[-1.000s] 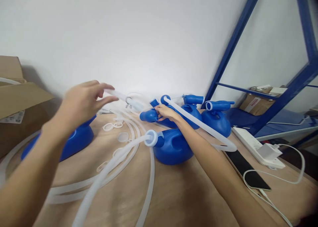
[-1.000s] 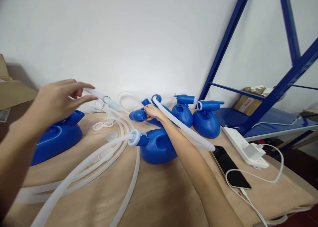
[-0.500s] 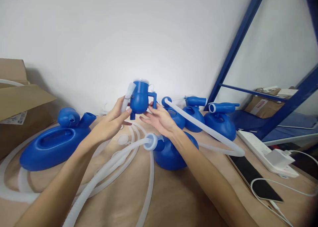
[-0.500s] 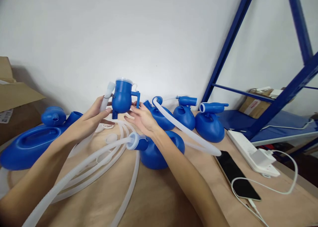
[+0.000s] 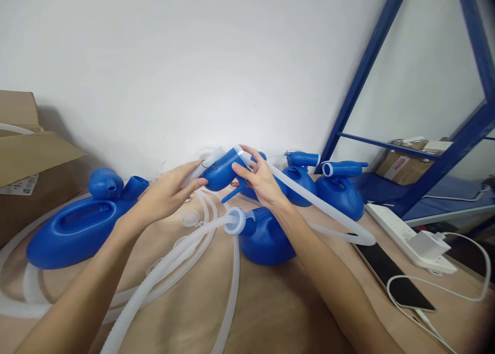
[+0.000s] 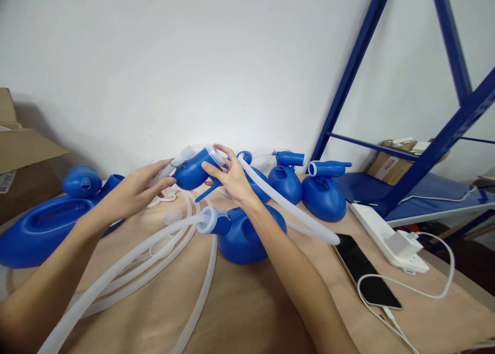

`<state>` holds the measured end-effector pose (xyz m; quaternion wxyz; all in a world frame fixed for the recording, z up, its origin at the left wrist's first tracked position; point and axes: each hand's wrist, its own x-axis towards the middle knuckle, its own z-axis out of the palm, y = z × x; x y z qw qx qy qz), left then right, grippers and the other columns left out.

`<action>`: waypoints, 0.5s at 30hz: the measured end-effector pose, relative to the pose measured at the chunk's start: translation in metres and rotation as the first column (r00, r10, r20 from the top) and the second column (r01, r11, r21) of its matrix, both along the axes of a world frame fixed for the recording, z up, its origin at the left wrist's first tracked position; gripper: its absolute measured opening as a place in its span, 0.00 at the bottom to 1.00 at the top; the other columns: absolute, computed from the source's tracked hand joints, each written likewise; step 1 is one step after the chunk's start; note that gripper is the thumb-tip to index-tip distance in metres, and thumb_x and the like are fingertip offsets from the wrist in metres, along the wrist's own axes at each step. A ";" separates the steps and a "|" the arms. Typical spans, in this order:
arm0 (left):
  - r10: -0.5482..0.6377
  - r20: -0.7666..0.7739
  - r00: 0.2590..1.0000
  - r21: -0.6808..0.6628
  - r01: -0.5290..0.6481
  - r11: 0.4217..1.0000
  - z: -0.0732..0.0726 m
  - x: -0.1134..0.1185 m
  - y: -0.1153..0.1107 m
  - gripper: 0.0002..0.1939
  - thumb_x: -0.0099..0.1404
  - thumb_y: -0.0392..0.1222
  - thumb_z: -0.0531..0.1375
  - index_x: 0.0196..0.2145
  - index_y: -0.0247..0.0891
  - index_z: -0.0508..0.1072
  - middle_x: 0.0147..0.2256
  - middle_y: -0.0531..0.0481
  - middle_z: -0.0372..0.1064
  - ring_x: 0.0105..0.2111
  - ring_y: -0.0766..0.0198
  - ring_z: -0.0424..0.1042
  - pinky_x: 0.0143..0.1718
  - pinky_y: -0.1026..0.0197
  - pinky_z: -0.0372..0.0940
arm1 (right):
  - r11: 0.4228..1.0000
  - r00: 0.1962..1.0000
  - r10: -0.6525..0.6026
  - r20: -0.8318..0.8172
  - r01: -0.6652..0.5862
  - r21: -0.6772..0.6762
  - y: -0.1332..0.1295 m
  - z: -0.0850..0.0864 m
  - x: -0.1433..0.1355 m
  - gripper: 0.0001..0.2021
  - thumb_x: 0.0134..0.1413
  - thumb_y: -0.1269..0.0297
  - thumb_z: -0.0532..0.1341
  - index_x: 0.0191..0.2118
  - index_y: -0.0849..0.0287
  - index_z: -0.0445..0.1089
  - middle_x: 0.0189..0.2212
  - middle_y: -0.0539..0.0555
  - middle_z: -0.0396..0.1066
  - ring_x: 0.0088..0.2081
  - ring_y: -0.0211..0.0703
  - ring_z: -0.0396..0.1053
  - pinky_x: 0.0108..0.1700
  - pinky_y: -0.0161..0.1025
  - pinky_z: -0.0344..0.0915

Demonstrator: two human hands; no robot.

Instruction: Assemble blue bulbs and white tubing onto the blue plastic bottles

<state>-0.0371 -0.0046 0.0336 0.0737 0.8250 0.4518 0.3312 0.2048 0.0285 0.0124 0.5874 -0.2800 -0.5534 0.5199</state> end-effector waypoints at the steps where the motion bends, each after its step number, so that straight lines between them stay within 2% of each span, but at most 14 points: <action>1: 0.038 -0.026 0.999 0.040 -0.037 0.999 0.002 -0.006 0.001 0.36 0.73 0.65 0.50 0.68 0.39 0.67 0.58 0.39 0.75 0.54 0.44 0.75 0.56 0.48 0.70 | 0.999 0.999 -0.034 -0.036 0.034 0.010 0.000 0.001 0.002 0.36 0.44 0.54 0.76 0.60 0.45 0.65 0.51 0.50 0.72 0.43 0.42 0.75 0.37 0.38 0.80; 3: 0.100 -0.084 0.991 0.082 -0.093 0.992 0.006 -0.021 0.002 0.37 0.73 0.64 0.47 0.68 0.37 0.68 0.52 0.38 0.79 0.51 0.43 0.77 0.55 0.46 0.70 | 0.995 0.989 -0.096 -0.115 0.098 0.007 0.003 0.004 0.007 0.35 0.45 0.54 0.74 0.59 0.44 0.64 0.50 0.49 0.71 0.43 0.42 0.73 0.39 0.40 0.81; 6: 0.129 -0.170 0.977 0.029 -0.126 0.992 0.012 -0.039 0.000 0.37 0.72 0.63 0.48 0.66 0.37 0.70 0.40 0.41 0.82 0.40 0.45 0.79 0.48 0.47 0.72 | 0.991 0.977 -0.129 -0.170 0.130 -0.005 0.006 0.007 0.015 0.30 0.46 0.56 0.71 0.57 0.45 0.66 0.50 0.49 0.68 0.44 0.43 0.72 0.40 0.42 0.80; 8: 0.130 -0.192 0.973 0.001 -0.133 0.991 0.015 -0.043 -0.003 0.36 0.71 0.63 0.48 0.65 0.37 0.72 0.42 0.41 0.82 0.40 0.45 0.79 0.48 0.48 0.71 | 0.992 0.978 -0.122 -0.171 0.122 -0.009 0.006 0.008 0.017 0.28 0.45 0.56 0.70 0.54 0.47 0.67 0.49 0.50 0.66 0.45 0.44 0.71 0.39 0.42 0.80; 11: 0.134 -0.180 0.974 0.035 -0.130 0.991 0.017 -0.038 -0.008 0.36 0.71 0.63 0.49 0.64 0.38 0.73 0.50 0.39 0.80 0.47 0.43 0.78 0.51 0.49 0.70 | 0.995 0.977 -0.098 -0.187 0.093 -0.033 0.005 0.008 0.014 0.26 0.44 0.56 0.68 0.51 0.48 0.65 0.46 0.51 0.65 0.42 0.44 0.70 0.34 0.40 0.78; 13: 0.141 -0.174 0.975 0.047 -0.135 0.990 0.016 -0.034 -0.011 0.35 0.72 0.64 0.49 0.65 0.40 0.72 0.50 0.40 0.81 0.47 0.44 0.78 0.50 0.50 0.69 | 0.995 0.978 -0.092 -0.190 0.085 -0.043 0.004 0.008 0.012 0.26 0.43 0.55 0.67 0.49 0.48 0.63 0.43 0.50 0.64 0.39 0.42 0.69 0.27 0.34 0.73; 15: 0.153 -0.176 0.972 0.035 -0.149 0.988 0.015 -0.031 -0.013 0.35 0.73 0.63 0.49 0.68 0.43 0.68 0.45 0.43 0.82 0.43 0.46 0.79 0.46 0.51 0.70 | 0.994 0.980 -0.104 -0.170 0.099 -0.037 0.003 0.009 0.012 0.25 0.42 0.55 0.67 0.48 0.48 0.62 0.40 0.49 0.63 0.35 0.40 0.68 0.21 0.28 0.65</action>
